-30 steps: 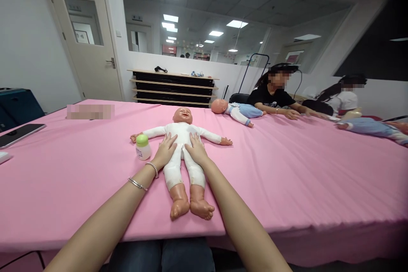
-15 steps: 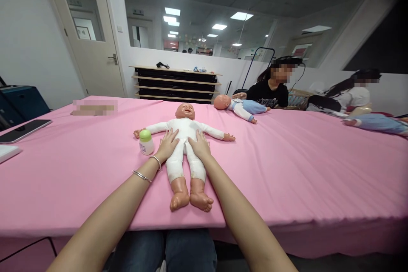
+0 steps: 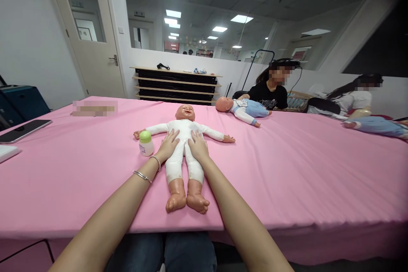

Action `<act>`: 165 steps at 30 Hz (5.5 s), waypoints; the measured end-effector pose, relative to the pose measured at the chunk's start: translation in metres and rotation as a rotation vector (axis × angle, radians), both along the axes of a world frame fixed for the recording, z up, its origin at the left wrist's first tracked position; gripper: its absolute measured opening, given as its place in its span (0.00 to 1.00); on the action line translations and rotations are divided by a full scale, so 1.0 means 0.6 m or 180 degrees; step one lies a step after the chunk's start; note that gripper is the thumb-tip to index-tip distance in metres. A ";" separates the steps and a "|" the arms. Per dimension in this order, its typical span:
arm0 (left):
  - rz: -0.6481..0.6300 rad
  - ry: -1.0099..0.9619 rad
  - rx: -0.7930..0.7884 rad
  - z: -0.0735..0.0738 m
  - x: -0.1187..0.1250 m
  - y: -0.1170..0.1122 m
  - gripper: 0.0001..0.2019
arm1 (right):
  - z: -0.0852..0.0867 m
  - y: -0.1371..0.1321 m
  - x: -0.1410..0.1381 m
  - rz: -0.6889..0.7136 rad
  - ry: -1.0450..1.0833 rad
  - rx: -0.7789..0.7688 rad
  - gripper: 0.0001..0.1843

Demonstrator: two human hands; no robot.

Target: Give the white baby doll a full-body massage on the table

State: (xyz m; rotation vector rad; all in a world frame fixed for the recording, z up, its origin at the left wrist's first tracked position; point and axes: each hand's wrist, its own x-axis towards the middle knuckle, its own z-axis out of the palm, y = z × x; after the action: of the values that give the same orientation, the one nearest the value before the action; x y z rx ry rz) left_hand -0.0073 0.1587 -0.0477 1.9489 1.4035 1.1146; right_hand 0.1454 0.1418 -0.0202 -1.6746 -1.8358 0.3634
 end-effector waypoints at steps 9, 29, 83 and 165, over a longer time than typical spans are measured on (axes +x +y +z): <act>0.0444 -0.0710 0.0441 0.025 -0.009 -0.013 0.15 | 0.010 0.011 0.024 -0.0089 0.0802 0.0683 0.21; 0.0406 0.0179 0.0851 -0.005 -0.002 0.125 0.21 | -0.022 0.139 0.053 0.0391 0.0489 0.0446 0.24; 0.0802 0.1002 0.0462 0.007 -0.008 0.127 0.22 | -0.037 0.159 0.069 0.0306 0.0137 0.0559 0.24; 0.0771 0.0889 0.0264 0.008 -0.005 0.121 0.22 | -0.034 0.163 0.070 -0.0062 0.0119 0.0498 0.27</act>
State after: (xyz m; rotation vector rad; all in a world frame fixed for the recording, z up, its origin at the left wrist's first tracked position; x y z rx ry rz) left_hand -0.0101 0.2312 -0.0426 2.0987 1.8072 1.0480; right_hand 0.1876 0.2399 -0.0409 -1.5679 -1.7717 0.2350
